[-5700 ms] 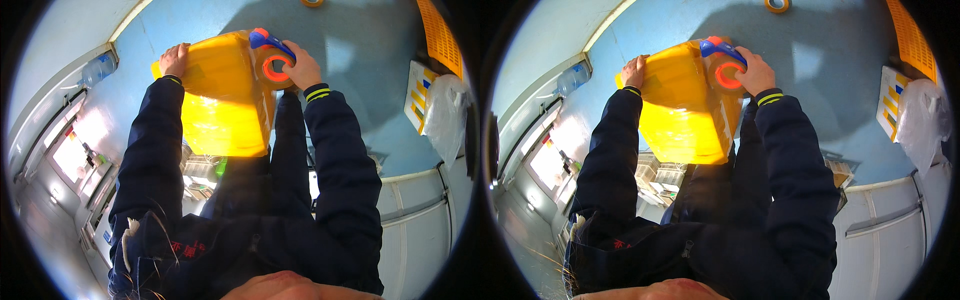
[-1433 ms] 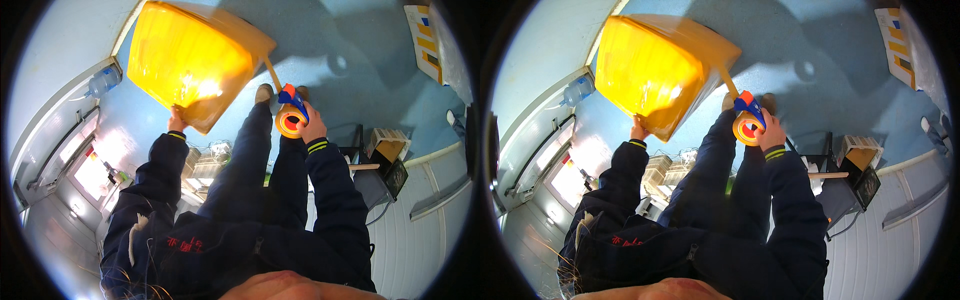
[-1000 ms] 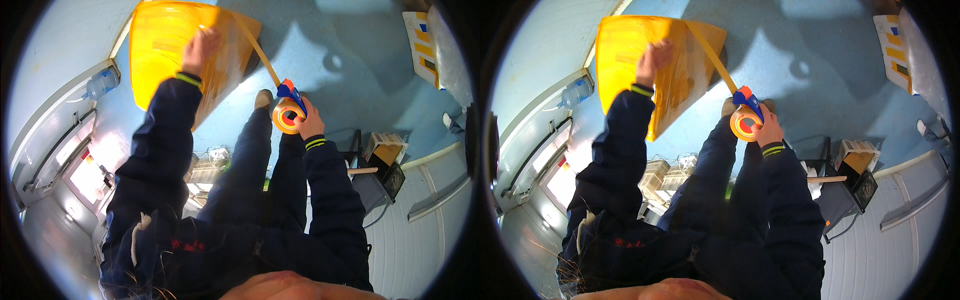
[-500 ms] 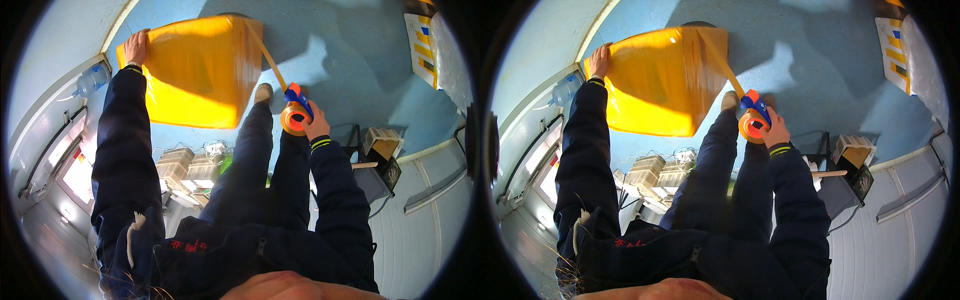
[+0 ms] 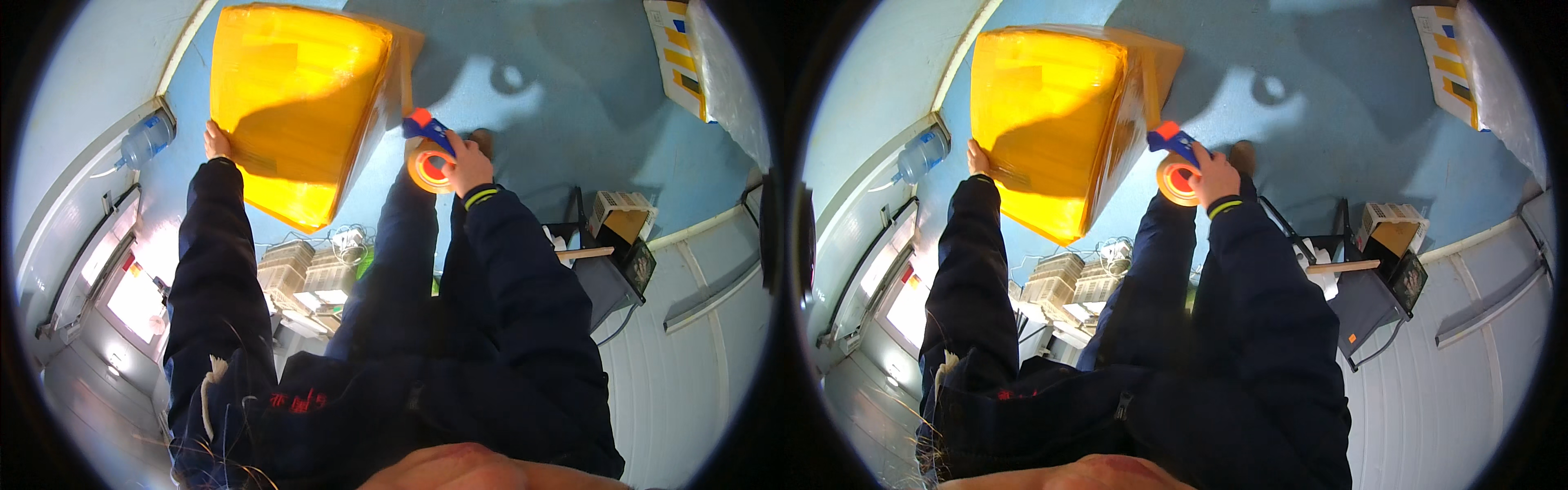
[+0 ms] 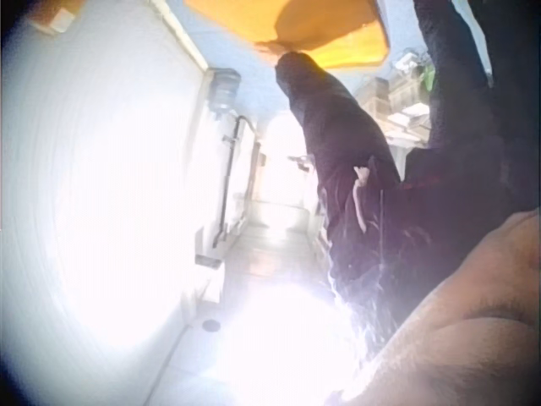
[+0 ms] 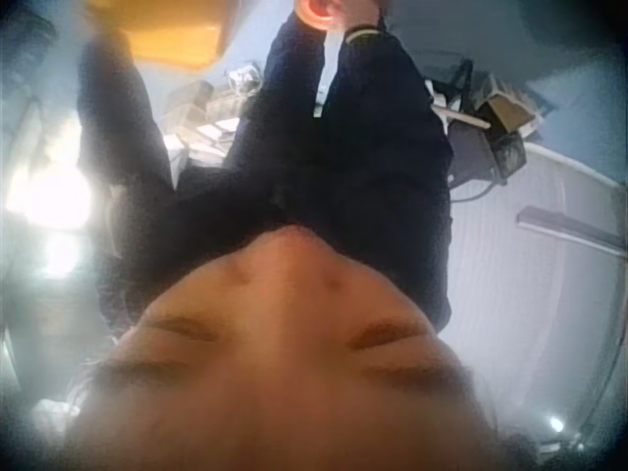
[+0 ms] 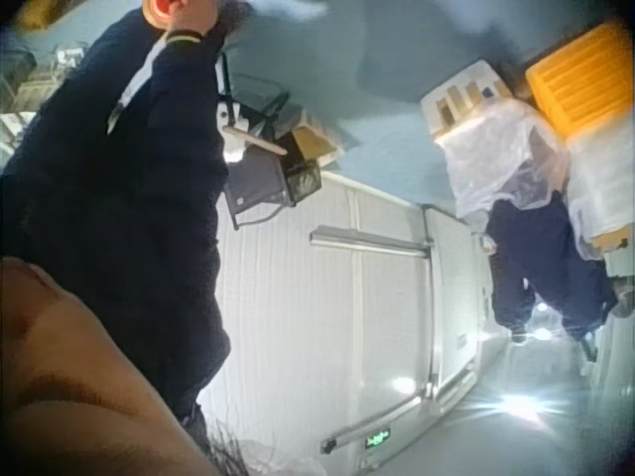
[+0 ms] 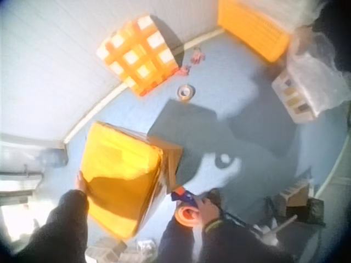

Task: The person tapes a yellow padded envelope using a handheld tape dispenser. They apply tape across the flap and sides, rotate the package to seal multiple edges, and press the tape down to secure it.

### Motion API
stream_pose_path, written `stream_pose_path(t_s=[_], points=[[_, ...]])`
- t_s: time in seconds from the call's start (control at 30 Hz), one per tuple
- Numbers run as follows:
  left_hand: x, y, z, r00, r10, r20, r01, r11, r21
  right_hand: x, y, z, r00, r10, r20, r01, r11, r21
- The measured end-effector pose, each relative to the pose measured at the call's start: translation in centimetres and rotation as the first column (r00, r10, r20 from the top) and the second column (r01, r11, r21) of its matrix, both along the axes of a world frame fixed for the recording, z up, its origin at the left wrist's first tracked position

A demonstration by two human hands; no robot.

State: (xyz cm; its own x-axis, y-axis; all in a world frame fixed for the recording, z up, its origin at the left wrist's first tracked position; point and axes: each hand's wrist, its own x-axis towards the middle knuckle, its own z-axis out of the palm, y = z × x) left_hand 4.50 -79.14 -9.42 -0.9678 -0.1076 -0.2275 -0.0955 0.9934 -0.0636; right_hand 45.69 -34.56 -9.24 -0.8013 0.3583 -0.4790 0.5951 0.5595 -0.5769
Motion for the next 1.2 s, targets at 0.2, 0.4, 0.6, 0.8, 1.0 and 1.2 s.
stream_pose_path(t_s=[0.2,0.4,0.6,0.8,1.0,1.2], points=[[1.7,1.8,1.3,0.971,0.239,-0.014,-0.233,0.956,0.180,-4.0,-2.0,-1.1,0.994,0.012,0.113,0.002,0.992,-0.126],[2.1,3.1,1.8,0.947,0.317,-0.051,-0.303,0.935,0.184,-5.8,-1.7,-0.4,0.992,0.035,0.124,-0.013,0.985,-0.175],[2.0,3.8,2.0,0.957,0.279,-0.074,-0.266,0.953,0.146,-10.9,4.7,-1.9,0.846,0.533,0.012,-0.532,0.842,0.094],[1.6,4.1,2.4,0.987,0.163,-0.006,-0.162,0.985,0.059,-17.3,6.1,-1.7,0.561,0.824,-0.078,-0.781,0.559,0.279],[1.0,6.5,3.4,0.990,0.142,-0.016,-0.143,0.989,-0.027,-16.0,4.2,-2.4,0.575,0.818,-0.014,-0.814,0.574,0.088],[0.7,8.6,4.7,0.998,0.005,-0.058,-0.012,0.992,-0.128,-13.6,1.5,-2.9,0.603,0.798,-0.018,-0.795,0.602,0.078]])
